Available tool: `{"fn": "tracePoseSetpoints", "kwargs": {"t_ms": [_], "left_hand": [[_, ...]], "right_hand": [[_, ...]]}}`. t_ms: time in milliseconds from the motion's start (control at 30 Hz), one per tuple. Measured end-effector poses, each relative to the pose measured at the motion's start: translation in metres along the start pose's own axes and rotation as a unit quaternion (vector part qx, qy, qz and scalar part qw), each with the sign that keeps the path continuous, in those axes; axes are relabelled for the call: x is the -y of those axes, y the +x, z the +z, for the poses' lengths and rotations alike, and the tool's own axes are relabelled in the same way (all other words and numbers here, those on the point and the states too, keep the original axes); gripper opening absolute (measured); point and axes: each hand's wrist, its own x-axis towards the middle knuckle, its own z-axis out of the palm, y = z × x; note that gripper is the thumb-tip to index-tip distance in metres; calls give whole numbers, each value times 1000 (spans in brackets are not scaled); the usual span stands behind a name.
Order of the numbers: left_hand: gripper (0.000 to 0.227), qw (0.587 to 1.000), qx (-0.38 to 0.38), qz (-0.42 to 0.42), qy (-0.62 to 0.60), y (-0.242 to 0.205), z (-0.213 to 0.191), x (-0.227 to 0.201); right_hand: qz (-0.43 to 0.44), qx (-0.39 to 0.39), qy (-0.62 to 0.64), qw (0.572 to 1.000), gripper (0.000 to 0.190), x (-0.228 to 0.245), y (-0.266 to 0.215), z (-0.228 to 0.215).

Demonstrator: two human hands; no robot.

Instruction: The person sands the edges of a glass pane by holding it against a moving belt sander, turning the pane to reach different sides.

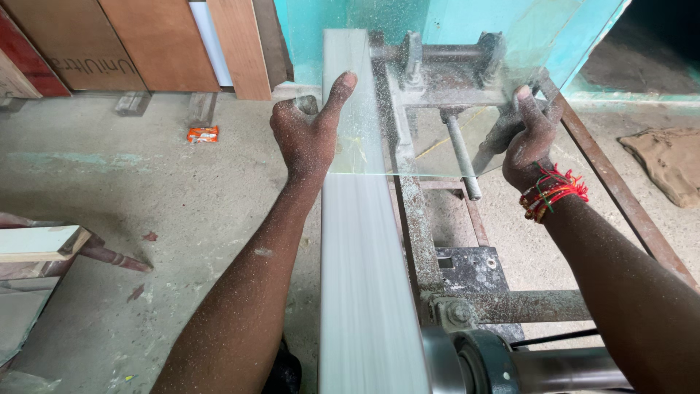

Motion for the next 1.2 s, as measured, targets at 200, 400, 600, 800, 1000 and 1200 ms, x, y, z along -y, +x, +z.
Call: {"fn": "tracePoseSetpoints", "kwargs": {"t_ms": [200, 400, 600, 800, 1000, 1200], "left_hand": [[54, 1000, 8, -11, 14, 0, 4, -2], [57, 998, 16, -42, 40, -3, 7, -9], [57, 998, 15, -26, 49, -3, 9, -12], [57, 999, -3, -19, 43, -1, 5, -9], [54, 998, -7, -34, 49, 10, -12, 10], [64, 993, -44, -57, 92, 26, -46, 25]], "right_hand": [[56, -2, -40, 998, 74, 25, -10, 11], [61, 14, -35, 997, 70, 38, -15, 14], [80, -12, -47, 996, 62, 24, -14, 5], [47, 17, -24, 998, 48, 6, -4, -4], [102, 6, -29, 994, 49, 23, -8, 33], [137, 46, -15, 989, 51, 39, -18, 83]]}}
